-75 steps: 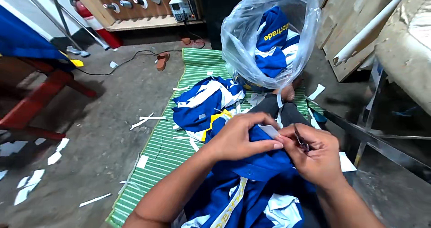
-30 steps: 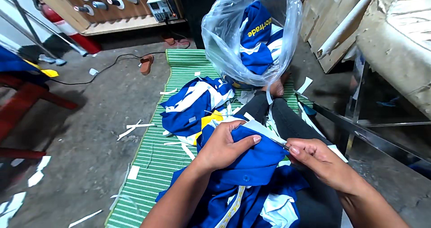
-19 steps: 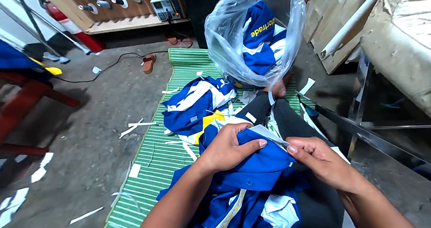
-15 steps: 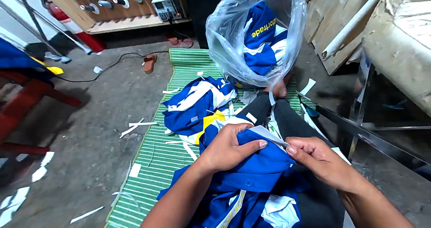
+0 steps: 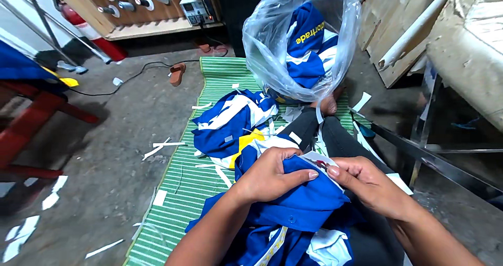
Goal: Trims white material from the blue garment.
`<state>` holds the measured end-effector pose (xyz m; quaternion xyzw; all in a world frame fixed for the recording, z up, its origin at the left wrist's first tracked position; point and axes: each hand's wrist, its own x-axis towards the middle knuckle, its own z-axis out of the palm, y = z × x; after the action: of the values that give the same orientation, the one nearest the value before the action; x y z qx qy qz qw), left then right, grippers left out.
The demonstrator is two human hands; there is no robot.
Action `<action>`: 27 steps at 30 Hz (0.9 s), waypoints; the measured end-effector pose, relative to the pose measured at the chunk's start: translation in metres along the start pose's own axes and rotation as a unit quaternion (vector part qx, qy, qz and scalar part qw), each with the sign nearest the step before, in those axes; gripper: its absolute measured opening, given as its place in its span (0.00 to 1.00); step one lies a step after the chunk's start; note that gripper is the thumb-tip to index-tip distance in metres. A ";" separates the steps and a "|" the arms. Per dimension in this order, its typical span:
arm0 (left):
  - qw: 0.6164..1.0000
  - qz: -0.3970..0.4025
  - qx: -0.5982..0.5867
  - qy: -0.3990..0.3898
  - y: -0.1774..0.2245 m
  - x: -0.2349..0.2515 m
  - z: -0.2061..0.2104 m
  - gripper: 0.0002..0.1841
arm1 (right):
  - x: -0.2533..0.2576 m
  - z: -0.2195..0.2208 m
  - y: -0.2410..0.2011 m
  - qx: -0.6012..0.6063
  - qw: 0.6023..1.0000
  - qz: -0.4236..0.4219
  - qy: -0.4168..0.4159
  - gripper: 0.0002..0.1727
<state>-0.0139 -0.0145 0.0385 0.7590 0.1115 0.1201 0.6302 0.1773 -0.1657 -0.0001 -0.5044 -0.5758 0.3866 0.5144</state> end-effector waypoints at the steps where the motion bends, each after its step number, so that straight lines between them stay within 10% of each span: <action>1: 1.000 0.000 0.001 -0.002 0.000 0.000 0.000 0.05 | 0.001 0.001 0.000 0.004 1.000 -0.001 0.001 0.21; 15: 0.983 0.112 -0.141 0.025 -0.009 -0.017 -0.039 0.08 | 0.010 0.002 0.006 0.043 0.997 0.006 0.071 0.25; 23: 0.757 0.387 -0.469 -0.242 -0.048 0.018 -0.093 0.20 | 0.031 0.066 0.057 0.150 0.965 0.068 0.202 0.17; 27: 0.750 0.360 -0.485 -0.269 -0.047 0.020 -0.113 0.21 | 0.039 0.081 0.049 0.208 0.963 0.029 0.171 0.07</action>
<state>-0.0321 0.1056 0.0135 0.3359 -0.4172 0.1671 0.8278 0.1078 -0.1124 -0.0536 -0.4613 -0.3713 0.4208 0.6872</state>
